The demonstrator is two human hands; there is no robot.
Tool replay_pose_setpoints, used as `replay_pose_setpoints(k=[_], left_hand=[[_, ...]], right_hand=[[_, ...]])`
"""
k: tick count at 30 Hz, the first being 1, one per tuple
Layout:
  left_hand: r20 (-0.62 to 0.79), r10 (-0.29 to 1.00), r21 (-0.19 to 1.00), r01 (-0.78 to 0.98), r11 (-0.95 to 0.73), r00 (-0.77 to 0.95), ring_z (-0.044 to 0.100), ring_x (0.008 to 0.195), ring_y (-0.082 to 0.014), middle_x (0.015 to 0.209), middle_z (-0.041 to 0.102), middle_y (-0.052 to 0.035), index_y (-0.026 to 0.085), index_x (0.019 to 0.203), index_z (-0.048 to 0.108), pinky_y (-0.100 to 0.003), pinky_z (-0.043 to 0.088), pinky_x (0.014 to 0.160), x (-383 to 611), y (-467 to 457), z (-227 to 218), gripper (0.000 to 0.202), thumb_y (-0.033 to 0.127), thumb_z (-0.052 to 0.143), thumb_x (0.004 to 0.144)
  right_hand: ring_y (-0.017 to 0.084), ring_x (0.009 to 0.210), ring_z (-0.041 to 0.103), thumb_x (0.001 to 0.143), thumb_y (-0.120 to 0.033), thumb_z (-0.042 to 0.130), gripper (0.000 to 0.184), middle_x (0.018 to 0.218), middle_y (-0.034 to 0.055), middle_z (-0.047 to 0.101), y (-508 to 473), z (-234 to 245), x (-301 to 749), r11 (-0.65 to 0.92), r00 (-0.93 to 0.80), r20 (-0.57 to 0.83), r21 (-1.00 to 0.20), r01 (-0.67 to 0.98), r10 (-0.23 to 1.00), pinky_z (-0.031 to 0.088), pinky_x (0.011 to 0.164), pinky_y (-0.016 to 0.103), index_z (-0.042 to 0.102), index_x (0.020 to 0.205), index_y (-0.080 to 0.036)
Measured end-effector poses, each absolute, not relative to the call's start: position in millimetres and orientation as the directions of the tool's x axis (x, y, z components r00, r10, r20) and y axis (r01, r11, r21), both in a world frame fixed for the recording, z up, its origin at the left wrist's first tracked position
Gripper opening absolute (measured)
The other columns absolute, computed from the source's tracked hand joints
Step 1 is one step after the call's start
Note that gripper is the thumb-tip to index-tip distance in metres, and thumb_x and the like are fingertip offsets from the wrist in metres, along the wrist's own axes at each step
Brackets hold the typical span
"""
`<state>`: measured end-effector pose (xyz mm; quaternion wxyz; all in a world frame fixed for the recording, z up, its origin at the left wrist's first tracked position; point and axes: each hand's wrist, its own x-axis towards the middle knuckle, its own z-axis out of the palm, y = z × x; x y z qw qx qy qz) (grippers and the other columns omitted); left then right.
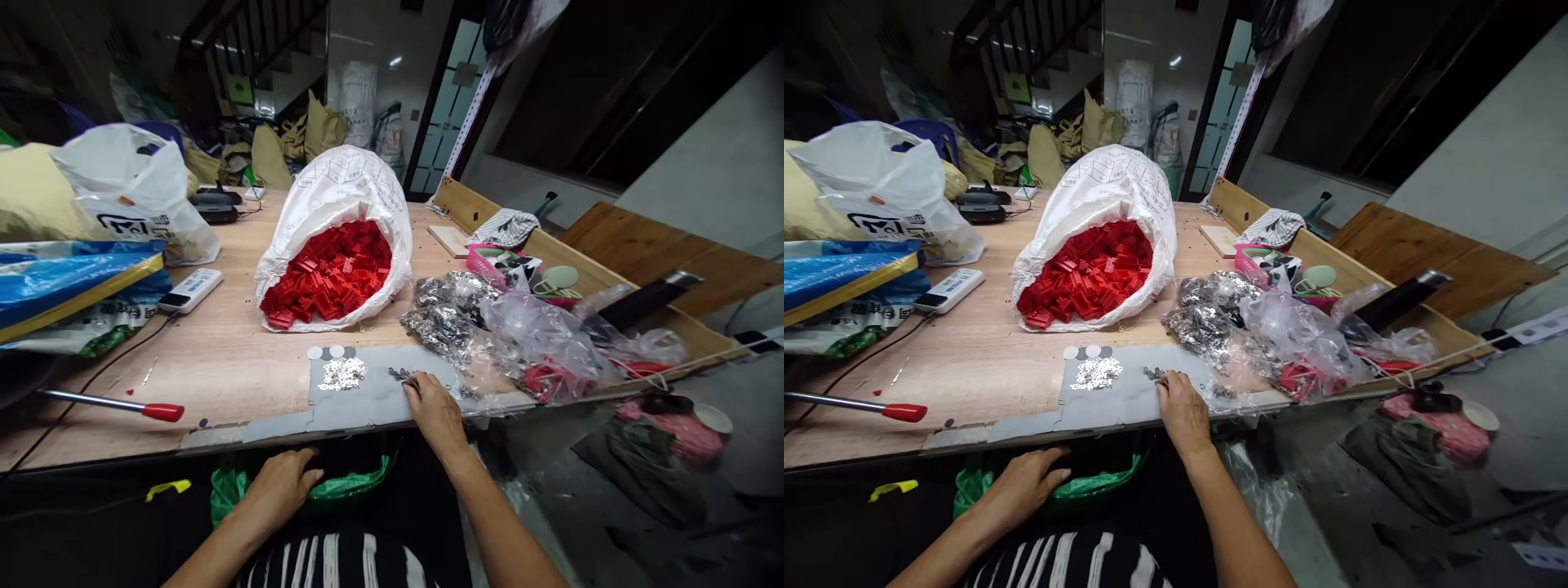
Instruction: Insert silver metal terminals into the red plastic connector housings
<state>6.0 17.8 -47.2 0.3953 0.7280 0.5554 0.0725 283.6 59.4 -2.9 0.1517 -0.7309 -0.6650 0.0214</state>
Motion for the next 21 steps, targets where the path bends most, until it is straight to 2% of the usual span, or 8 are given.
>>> replay_pose_setpoints(k=[6,9,11,13,16,21], left_hand=[[-0.282,0.673,0.856,0.496,-0.146,0.684,0.066,0.102,-0.0236,0.110,0.072,0.0043,0.041,0.112,0.066,-0.030,0.045,0.088,17.5,13.1,-41.1,0.034,0.034,0.054,0.081],[-0.313,0.568,0.851,0.491,-0.188,0.761,0.065,0.104,-0.0226,0.113,0.070,0.0065,0.044,0.117,0.061,-0.030,0.046,0.089,23.3,12.9,-42.2,0.038,0.031,0.050,0.083],[-0.323,0.543,0.843,0.496,-0.206,0.775,0.063,0.110,-0.0233,0.119,0.066,0.0064,0.043,0.120,0.059,-0.032,0.044,0.092,23.8,13.7,-42.6,0.040,0.029,0.049,0.084],[-0.332,0.531,0.840,0.500,-0.209,0.780,0.062,0.112,-0.0239,0.121,0.064,0.0059,0.043,0.121,0.058,-0.033,0.044,0.093,22.0,14.4,-42.3,0.040,0.029,0.049,0.084],[-0.351,0.540,0.833,0.518,-0.193,0.765,0.065,0.105,-0.0231,0.113,0.070,0.0056,0.042,0.114,0.064,-0.031,0.046,0.088,17.8,14.4,-39.3,0.035,0.030,0.049,0.085],[-0.342,0.659,0.819,0.556,-0.141,0.670,0.068,0.093,-0.0242,0.100,0.075,0.0010,0.035,0.104,0.071,-0.028,0.046,0.081,14.1,18.4,-21.5,0.029,0.034,0.054,0.081]], right_hand=[[0.019,0.080,0.061,0.089,-0.023,0.051,0.006,0.088,0.0036,0.063,62.7,-10.7,284.7,-0.003,0.078,0.217,-0.325,0.946,0.973,0.043,0.068,0.028,0.056,0.089,-0.021],[0.020,0.085,0.063,0.089,-0.021,0.049,0.013,0.094,0.0043,0.065,61.6,-11.6,281.0,0.025,0.060,0.216,-0.373,0.927,0.975,0.045,0.071,0.029,0.055,0.100,-0.020],[0.021,0.090,0.062,0.090,-0.019,0.048,0.021,0.102,0.0051,0.064,60.3,-10.3,277.5,0.045,0.034,0.207,-0.368,0.929,0.978,0.046,0.074,0.030,0.054,0.109,-0.020],[0.020,0.092,0.062,0.090,-0.017,0.046,0.024,0.106,0.0045,0.063,59.2,-8.6,274.8,0.077,-0.009,0.192,-0.347,0.935,0.981,0.046,0.075,0.029,0.054,0.112,-0.022],[0.019,0.093,0.062,0.088,-0.014,0.045,0.025,0.105,0.0031,0.063,58.4,-7.3,272.9,0.100,-0.035,0.192,-0.342,0.935,0.981,0.047,0.076,0.028,0.055,0.110,-0.022],[0.019,0.088,0.062,0.088,-0.014,0.043,0.023,0.099,0.0019,0.064,59.3,-9.7,273.9,0.090,-0.017,0.200,-0.359,0.929,0.980,0.047,0.073,0.028,0.057,0.105,-0.024]])
